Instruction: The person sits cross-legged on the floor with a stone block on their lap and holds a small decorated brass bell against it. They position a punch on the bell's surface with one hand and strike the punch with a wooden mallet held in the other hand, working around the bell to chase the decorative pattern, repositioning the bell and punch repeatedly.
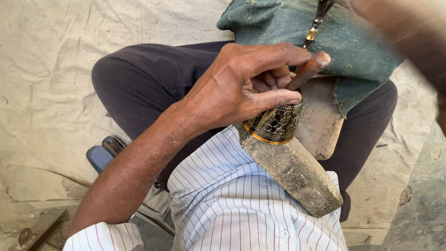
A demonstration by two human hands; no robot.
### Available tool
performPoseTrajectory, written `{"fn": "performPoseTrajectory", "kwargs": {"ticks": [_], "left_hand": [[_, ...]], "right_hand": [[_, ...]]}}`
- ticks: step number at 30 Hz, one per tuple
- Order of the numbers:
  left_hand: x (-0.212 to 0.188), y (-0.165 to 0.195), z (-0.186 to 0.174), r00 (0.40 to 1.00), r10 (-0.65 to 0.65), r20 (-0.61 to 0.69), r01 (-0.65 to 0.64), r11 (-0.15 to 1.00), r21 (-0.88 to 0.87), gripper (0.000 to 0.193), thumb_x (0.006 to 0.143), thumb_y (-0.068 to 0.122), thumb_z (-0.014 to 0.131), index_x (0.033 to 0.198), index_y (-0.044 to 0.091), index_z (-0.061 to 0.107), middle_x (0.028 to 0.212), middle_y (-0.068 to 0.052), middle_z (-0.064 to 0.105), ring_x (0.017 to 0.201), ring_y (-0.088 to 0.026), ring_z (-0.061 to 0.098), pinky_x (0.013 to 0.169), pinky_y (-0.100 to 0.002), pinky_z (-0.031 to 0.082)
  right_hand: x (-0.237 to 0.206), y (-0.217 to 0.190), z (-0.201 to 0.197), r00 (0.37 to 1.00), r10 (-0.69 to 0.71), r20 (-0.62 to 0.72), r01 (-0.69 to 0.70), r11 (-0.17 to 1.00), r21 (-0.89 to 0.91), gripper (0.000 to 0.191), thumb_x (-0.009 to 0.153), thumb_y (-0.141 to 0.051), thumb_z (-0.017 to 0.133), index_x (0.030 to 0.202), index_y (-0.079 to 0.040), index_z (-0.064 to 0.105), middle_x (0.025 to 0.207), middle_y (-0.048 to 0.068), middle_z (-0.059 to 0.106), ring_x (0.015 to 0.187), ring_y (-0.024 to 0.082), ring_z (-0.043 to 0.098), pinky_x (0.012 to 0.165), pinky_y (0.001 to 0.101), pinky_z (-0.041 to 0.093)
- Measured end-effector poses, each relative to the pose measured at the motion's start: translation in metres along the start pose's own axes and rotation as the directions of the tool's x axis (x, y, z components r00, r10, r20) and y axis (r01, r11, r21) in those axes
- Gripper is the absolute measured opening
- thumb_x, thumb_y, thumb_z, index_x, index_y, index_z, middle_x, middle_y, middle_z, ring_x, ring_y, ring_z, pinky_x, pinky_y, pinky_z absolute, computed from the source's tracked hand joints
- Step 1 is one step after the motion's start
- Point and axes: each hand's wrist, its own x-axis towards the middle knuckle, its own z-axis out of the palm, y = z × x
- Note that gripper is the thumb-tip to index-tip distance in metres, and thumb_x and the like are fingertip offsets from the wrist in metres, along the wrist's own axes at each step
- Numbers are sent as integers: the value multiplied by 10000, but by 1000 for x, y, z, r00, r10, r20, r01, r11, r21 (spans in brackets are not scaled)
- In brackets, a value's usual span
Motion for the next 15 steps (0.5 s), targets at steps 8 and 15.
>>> {"fn": "performPoseTrajectory", "kwargs": {"ticks": [8,15], "left_hand": [[0,-11,-3,1000,28,6,-28,999,-44,532,960,209,895,1410,212,610,977,19,736,905,-72,746,884,-278,685],[3,-15,-7,1000,18,23,-17,998,-55,562,938,227,900,1419,207,612,945,22,728,864,-72,721,816,-265,671]], "right_hand": [[12,-13,3,996,64,66,-37,934,-355,195,1036,2,664,1191,-1,546,944,132,653,772,237,661,795,359,606],[12,11,2,1000,-10,-6,10,1000,-4,399,1025,69,640,1390,51,479,989,174,612,874,250,642,840,350,590]]}}
